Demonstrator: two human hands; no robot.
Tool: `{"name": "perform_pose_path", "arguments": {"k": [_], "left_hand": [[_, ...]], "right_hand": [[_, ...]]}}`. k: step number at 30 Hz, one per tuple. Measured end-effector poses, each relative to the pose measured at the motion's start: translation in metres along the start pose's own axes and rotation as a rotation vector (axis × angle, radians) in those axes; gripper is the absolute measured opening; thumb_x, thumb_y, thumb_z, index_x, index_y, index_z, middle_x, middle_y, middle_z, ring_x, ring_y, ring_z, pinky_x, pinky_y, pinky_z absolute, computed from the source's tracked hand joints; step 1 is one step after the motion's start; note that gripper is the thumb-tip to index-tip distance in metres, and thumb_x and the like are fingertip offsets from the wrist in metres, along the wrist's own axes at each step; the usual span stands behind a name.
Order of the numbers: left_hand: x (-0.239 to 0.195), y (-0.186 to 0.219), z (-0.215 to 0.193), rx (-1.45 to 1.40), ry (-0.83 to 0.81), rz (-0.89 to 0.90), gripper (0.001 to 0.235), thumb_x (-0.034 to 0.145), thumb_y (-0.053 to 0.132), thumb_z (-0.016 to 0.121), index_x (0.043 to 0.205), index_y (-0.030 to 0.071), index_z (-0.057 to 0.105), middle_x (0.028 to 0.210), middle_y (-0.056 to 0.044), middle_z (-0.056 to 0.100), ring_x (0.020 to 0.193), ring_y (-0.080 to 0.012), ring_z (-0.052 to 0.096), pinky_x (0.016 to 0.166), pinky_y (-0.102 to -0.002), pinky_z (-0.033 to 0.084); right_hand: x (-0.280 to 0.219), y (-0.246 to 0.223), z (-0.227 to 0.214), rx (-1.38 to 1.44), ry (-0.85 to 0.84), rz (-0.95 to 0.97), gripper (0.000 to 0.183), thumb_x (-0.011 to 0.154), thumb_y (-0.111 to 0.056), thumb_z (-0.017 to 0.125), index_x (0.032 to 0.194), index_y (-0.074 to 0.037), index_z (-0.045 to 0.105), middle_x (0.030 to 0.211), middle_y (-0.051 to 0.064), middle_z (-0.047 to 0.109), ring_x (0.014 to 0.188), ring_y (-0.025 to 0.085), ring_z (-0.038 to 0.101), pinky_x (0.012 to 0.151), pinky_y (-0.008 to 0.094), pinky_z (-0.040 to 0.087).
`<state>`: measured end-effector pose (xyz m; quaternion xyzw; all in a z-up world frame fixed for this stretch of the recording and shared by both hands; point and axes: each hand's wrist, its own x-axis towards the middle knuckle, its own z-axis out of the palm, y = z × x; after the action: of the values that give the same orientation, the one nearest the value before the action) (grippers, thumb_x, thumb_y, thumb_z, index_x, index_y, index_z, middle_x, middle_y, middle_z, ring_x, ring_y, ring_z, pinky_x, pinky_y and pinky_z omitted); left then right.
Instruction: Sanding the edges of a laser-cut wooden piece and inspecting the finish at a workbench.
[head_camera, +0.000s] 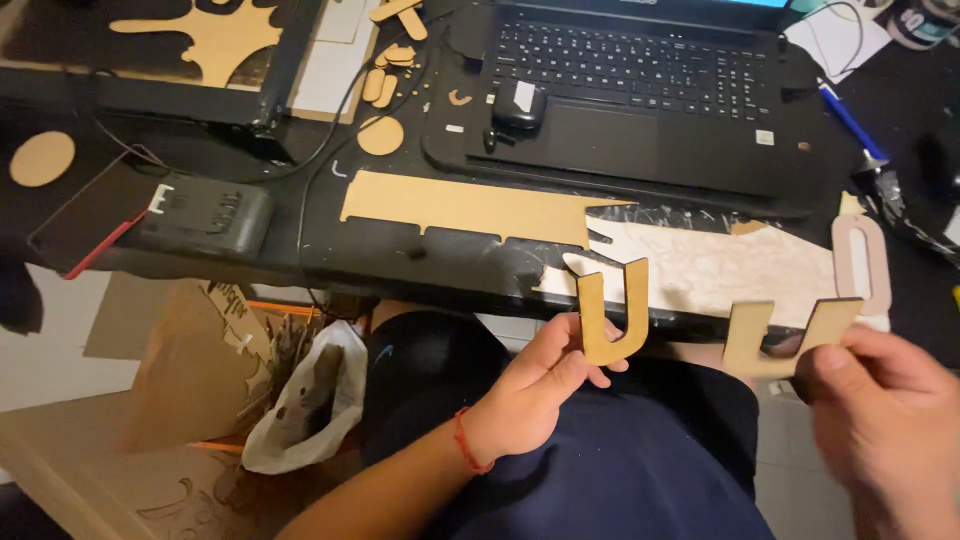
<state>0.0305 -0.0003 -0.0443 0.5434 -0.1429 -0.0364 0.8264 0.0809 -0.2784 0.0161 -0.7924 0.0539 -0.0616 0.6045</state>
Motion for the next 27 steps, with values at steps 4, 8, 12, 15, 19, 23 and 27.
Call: {"name": "perform_pose_path", "arguments": {"k": [4, 8, 12, 15, 19, 23, 27], "left_hand": [[0.004, -0.001, 0.01, -0.01, -0.02, -0.018, 0.037, 0.107, 0.028, 0.037, 0.135, 0.004, 0.04, 0.13, -0.01, 0.052, 0.115, -0.0234, 0.059, 0.093, -0.036, 0.051], [0.005, 0.009, 0.018, -0.019, 0.002, -0.079, 0.036, 0.105, 0.023, 0.045, 0.135, 0.004, 0.043, 0.124, -0.006, 0.055, 0.108, -0.0165, 0.057, 0.095, -0.032, 0.05], [0.003, 0.011, 0.017, 0.063, -0.004, -0.047, 0.041, 0.105, 0.031, 0.043, 0.135, 0.003, 0.043, 0.118, -0.006, 0.056, 0.101, -0.0134, 0.055, 0.092, -0.031, 0.05], [0.0, 0.0, 0.016, 0.006, -0.003, 0.02, 0.038, 0.107, 0.025, 0.043, 0.137, 0.003, 0.042, 0.127, -0.007, 0.054, 0.11, -0.0161, 0.055, 0.094, -0.034, 0.051], [0.0, 0.001, 0.016, -0.009, -0.006, 0.003, 0.039, 0.107, 0.028, 0.044, 0.137, 0.003, 0.041, 0.123, -0.006, 0.055, 0.105, -0.0147, 0.055, 0.093, -0.033, 0.05], [0.001, 0.005, 0.015, 0.013, -0.005, -0.068, 0.038, 0.106, 0.03, 0.042, 0.133, 0.004, 0.044, 0.115, -0.005, 0.056, 0.099, -0.0147, 0.057, 0.092, -0.031, 0.051], [0.001, 0.009, 0.015, 0.015, -0.02, -0.036, 0.035, 0.106, 0.029, 0.043, 0.13, 0.004, 0.045, 0.112, -0.005, 0.058, 0.097, -0.0137, 0.055, 0.092, -0.03, 0.05]], "right_hand": [[-0.015, 0.01, 0.019, 0.284, -0.074, 0.069, 0.02, 0.093, -0.004, 0.063, 0.112, 0.003, 0.063, 0.095, 0.016, 0.067, 0.082, 0.021, 0.064, 0.082, 0.031, 0.052], [-0.021, -0.014, 0.057, 0.5, -0.17, 0.047, 0.024, 0.083, -0.003, 0.072, 0.106, 0.001, 0.067, 0.088, 0.014, 0.071, 0.076, 0.018, 0.067, 0.081, 0.029, 0.055], [-0.022, -0.015, 0.07, 0.454, -0.174, 0.038, 0.017, 0.083, 0.0, 0.072, 0.099, 0.001, 0.066, 0.089, 0.014, 0.071, 0.08, 0.018, 0.066, 0.084, 0.029, 0.055], [-0.026, -0.017, 0.071, 0.44, -0.212, 0.033, 0.014, 0.084, -0.003, 0.071, 0.097, 0.001, 0.067, 0.086, 0.012, 0.071, 0.078, 0.016, 0.064, 0.081, 0.029, 0.052], [-0.027, -0.019, 0.07, 0.446, -0.212, 0.064, 0.015, 0.085, -0.003, 0.07, 0.099, 0.003, 0.067, 0.089, 0.015, 0.072, 0.08, 0.019, 0.066, 0.082, 0.03, 0.054], [-0.025, -0.019, 0.069, 0.493, -0.207, 0.081, 0.012, 0.086, -0.002, 0.069, 0.097, 0.0, 0.067, 0.09, 0.013, 0.071, 0.08, 0.017, 0.065, 0.083, 0.027, 0.051], [-0.022, -0.019, 0.067, 0.588, -0.235, 0.172, 0.009, 0.085, -0.001, 0.069, 0.093, -0.005, 0.067, 0.088, 0.008, 0.07, 0.084, 0.017, 0.064, 0.086, 0.026, 0.048]]}}
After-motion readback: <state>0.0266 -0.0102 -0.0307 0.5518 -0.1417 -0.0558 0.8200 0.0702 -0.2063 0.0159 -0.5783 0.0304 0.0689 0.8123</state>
